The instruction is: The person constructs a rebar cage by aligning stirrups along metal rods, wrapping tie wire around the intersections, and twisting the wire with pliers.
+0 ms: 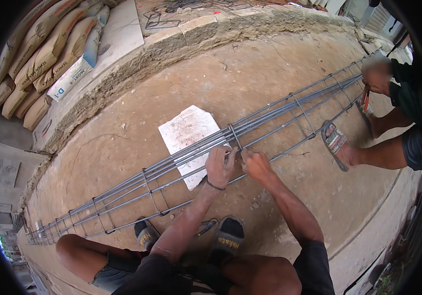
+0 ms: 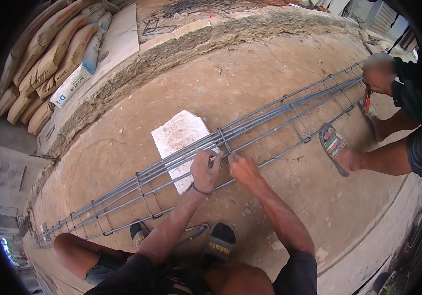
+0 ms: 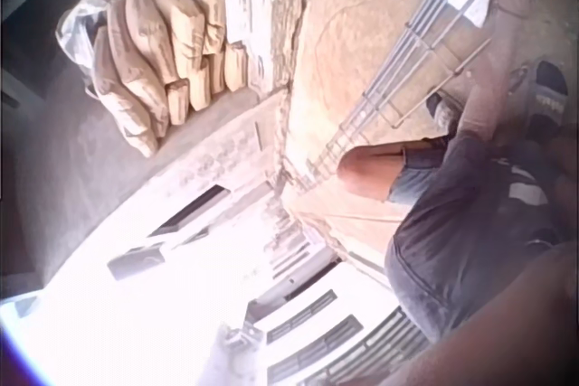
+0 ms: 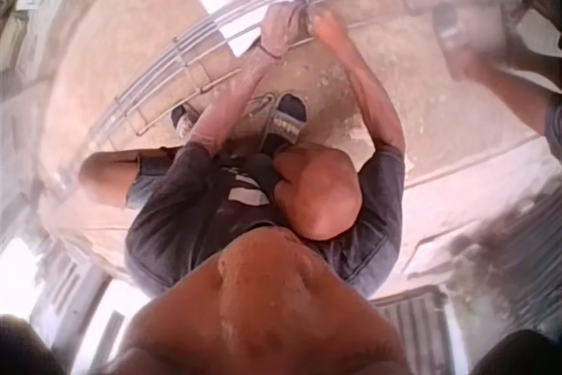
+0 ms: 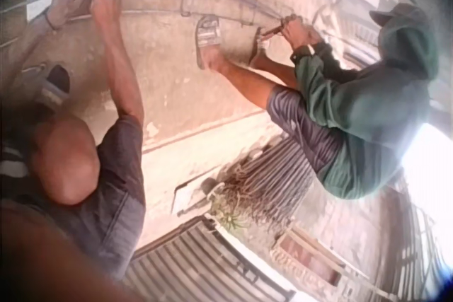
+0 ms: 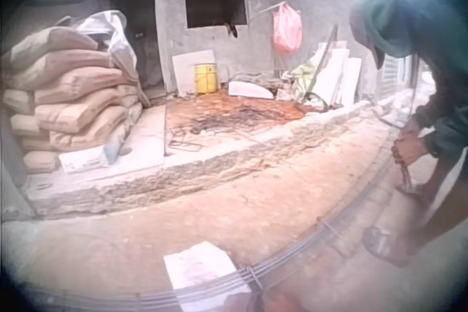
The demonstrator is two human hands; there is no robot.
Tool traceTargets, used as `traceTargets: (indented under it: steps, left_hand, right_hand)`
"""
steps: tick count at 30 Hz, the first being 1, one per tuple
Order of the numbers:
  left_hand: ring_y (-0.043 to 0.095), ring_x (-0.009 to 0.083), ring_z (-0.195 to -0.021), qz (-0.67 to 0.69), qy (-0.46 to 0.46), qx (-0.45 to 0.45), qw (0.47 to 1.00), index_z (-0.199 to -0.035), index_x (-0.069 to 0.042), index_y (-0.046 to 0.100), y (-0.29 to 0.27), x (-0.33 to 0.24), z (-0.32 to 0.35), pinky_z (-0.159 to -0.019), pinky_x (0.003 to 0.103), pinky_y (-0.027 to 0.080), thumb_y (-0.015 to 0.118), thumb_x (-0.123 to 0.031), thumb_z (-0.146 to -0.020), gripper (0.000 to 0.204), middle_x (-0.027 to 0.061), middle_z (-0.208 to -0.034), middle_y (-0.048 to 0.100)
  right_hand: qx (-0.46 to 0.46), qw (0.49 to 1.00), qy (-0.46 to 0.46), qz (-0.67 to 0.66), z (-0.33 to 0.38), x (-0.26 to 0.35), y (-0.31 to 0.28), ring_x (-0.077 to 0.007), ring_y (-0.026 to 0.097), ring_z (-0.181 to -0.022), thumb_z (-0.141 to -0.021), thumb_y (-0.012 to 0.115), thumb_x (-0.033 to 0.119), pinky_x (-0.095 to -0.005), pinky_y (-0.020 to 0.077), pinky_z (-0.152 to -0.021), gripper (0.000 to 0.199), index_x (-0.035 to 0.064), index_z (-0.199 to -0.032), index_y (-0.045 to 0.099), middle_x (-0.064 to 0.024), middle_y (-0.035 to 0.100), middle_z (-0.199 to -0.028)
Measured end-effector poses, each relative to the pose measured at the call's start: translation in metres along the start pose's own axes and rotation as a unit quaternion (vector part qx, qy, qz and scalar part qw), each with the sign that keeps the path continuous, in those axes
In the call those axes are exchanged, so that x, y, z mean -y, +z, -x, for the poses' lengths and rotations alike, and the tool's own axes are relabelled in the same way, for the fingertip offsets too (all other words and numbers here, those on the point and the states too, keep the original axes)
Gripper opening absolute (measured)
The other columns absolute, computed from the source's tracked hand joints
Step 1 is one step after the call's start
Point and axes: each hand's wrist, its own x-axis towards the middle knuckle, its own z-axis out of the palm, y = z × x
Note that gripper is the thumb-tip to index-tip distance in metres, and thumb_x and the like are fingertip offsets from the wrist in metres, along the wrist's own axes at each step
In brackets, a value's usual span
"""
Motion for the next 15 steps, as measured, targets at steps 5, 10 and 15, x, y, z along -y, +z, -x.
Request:
traceTargets:
  steps: [5,10,15]
  left_hand:
    - [0.052,0.0377,-0.116,-0.021,0.224,0.145,0.964,-0.133,0.004,0.049,-0.003,0.013,0.017,-0.1,0.043,0.045,0.058,0.008,-0.074,0.059,0.0222,-0.124,0.051]
    - [0.048,0.0397,-0.12,-0.063,0.279,0.213,0.934,-0.132,0.009,0.045,0.008,0.029,-0.001,-0.104,0.044,0.042,0.055,0.0,-0.08,0.054,0.0251,-0.125,0.048]
    - [0.049,0.0394,-0.116,-0.136,0.278,0.178,0.934,-0.123,0.015,0.048,0.023,0.015,0.004,-0.1,0.043,0.043,0.055,-0.006,-0.079,0.049,0.0265,-0.121,0.049]
  right_hand:
    - [-0.036,0.999,-0.013,0.013,0.0,0.005,0.0,-0.0393,0.067,-0.072,-0.086,0.06,0.017,-0.048,0.0552,-0.064,0.022,-0.0016,-0.098,0.062,-0.0214,0.068,-0.087]
    - [-0.031,0.999,-0.01,0.006,-0.001,0.006,0.0,-0.0398,0.067,-0.071,-0.085,0.059,0.015,-0.0483,0.0552,-0.063,0.021,-0.0015,-0.098,0.062,-0.0218,0.068,-0.087]
    - [-0.033,0.999,-0.003,-0.002,0.002,-0.002,0.005,-0.0397,0.066,-0.072,-0.081,0.057,0.009,-0.0481,0.0552,-0.063,0.017,-0.0009,-0.094,0.061,-0.0217,0.068,-0.086]
